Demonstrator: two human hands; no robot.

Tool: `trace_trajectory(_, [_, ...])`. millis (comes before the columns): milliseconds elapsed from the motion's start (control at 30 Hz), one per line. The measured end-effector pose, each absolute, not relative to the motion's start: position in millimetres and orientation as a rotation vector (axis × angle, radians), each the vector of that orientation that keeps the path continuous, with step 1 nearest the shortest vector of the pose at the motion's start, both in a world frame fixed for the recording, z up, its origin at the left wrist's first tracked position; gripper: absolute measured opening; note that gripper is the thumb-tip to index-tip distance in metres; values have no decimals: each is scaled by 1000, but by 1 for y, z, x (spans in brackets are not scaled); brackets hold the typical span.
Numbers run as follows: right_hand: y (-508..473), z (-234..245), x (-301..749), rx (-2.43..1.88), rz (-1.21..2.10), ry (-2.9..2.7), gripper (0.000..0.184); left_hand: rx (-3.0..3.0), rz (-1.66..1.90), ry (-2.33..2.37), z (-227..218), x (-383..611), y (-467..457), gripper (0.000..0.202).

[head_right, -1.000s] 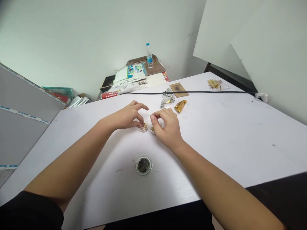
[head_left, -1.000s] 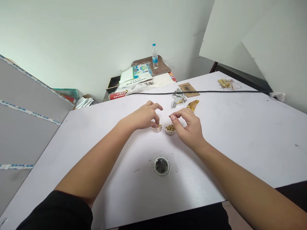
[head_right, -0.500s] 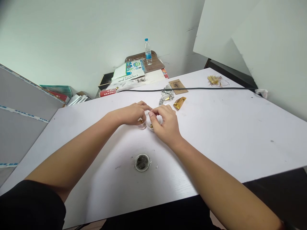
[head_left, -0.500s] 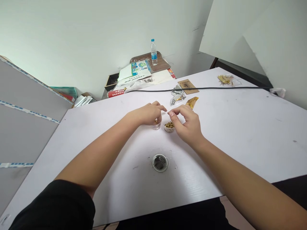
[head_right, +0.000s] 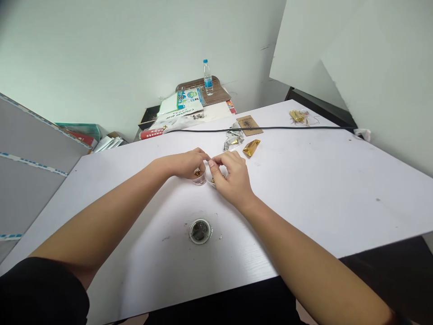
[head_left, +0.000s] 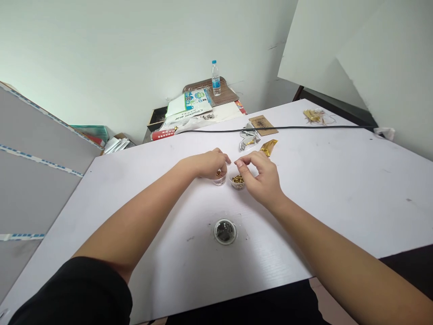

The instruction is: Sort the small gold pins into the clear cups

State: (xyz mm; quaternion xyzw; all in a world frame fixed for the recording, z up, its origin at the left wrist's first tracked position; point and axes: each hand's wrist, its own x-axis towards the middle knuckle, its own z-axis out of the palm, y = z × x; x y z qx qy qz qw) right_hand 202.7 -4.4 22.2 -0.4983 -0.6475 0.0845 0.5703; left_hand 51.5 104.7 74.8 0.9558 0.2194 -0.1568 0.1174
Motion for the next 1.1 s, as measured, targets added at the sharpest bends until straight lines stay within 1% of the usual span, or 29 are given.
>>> trace_trajectory(233, [-4, 21, 203, -1164, 194, -1536, 16, 2770, -428, 562, 74, 49, 107, 23])
trace_trajectory(433, [-3, 20, 203, -1173, 193, -1524, 16, 2701, -342, 528, 83, 42, 110, 18])
trace_trajectory(600, [-4, 20, 203, -1187, 200, -1532, 16, 2543, -228, 605, 85, 35, 111, 12])
trace_trajectory(933, [-3, 19, 202, -1190, 203, -1534, 16, 2562, 23, 580, 76, 23, 113, 12])
trace_trajectory(1100, [-5, 20, 202, -1164, 168, -1615, 14, 2643, 328, 671, 80, 12, 99, 14])
